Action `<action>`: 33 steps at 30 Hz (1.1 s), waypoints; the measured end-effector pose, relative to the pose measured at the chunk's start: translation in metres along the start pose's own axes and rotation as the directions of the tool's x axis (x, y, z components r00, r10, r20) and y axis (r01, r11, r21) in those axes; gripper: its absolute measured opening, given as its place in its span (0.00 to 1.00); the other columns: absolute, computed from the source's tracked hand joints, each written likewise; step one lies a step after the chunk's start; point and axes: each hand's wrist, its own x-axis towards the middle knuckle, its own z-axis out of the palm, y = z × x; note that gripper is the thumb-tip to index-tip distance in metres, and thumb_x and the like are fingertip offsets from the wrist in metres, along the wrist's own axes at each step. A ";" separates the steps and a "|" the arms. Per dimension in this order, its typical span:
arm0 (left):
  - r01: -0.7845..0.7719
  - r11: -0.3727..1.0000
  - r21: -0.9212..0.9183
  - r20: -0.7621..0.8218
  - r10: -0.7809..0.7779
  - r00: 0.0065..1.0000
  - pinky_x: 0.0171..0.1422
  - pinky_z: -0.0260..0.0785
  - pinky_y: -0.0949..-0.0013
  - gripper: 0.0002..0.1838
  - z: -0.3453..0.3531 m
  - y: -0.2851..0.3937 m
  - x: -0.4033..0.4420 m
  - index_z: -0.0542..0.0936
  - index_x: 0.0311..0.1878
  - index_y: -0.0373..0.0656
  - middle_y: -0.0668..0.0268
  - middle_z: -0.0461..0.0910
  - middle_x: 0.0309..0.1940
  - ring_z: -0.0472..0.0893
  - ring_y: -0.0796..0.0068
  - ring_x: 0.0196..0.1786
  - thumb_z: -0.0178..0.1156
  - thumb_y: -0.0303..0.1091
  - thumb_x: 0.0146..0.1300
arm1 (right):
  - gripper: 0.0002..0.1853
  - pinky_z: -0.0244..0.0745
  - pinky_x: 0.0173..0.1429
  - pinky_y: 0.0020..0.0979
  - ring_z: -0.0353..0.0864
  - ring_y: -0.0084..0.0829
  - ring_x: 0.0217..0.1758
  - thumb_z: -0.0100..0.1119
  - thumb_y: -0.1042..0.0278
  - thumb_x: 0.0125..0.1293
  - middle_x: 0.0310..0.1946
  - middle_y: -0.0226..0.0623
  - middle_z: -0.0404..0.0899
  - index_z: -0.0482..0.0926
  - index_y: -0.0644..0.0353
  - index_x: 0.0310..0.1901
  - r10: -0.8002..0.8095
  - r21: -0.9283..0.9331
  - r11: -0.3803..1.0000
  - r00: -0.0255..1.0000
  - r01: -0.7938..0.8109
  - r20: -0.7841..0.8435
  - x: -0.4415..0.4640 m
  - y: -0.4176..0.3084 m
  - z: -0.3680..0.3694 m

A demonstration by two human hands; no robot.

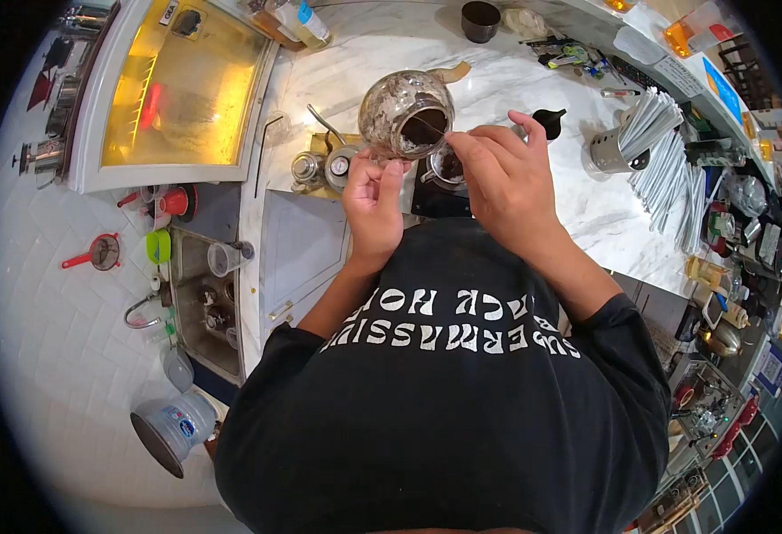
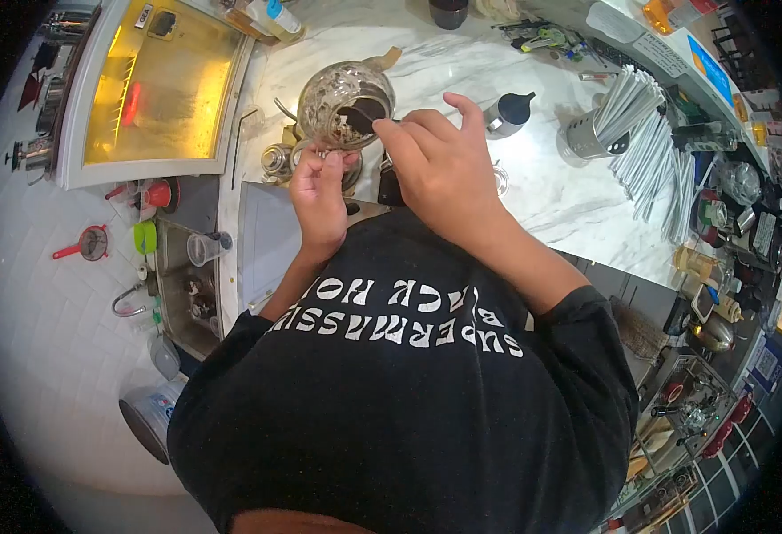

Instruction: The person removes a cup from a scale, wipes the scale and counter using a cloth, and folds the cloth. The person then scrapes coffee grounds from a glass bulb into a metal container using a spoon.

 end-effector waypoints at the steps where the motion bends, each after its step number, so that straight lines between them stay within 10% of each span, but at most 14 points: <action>1: -0.007 1.000 0.020 0.004 0.007 1.000 0.67 0.68 0.66 0.11 -0.001 0.000 0.001 0.71 0.34 0.40 0.60 0.78 0.47 0.80 0.76 0.52 0.58 0.25 0.77 | 0.17 0.67 0.67 0.55 0.84 0.31 0.46 0.64 0.77 0.60 0.34 0.30 0.83 0.81 0.60 0.52 -0.006 -0.021 1.000 1.000 0.006 -0.003 0.001 0.000 0.001; 33: -0.102 0.995 -0.015 0.129 0.103 0.986 0.65 0.71 0.64 0.10 -0.014 -0.005 0.033 0.69 0.37 0.40 0.52 0.70 0.63 0.80 0.67 0.58 0.59 0.26 0.76 | 0.16 0.60 0.71 0.60 0.84 0.31 0.46 0.65 0.77 0.58 0.33 0.31 0.82 0.81 0.62 0.50 0.154 -0.067 0.985 0.985 -0.159 -0.079 0.014 -0.033 -0.002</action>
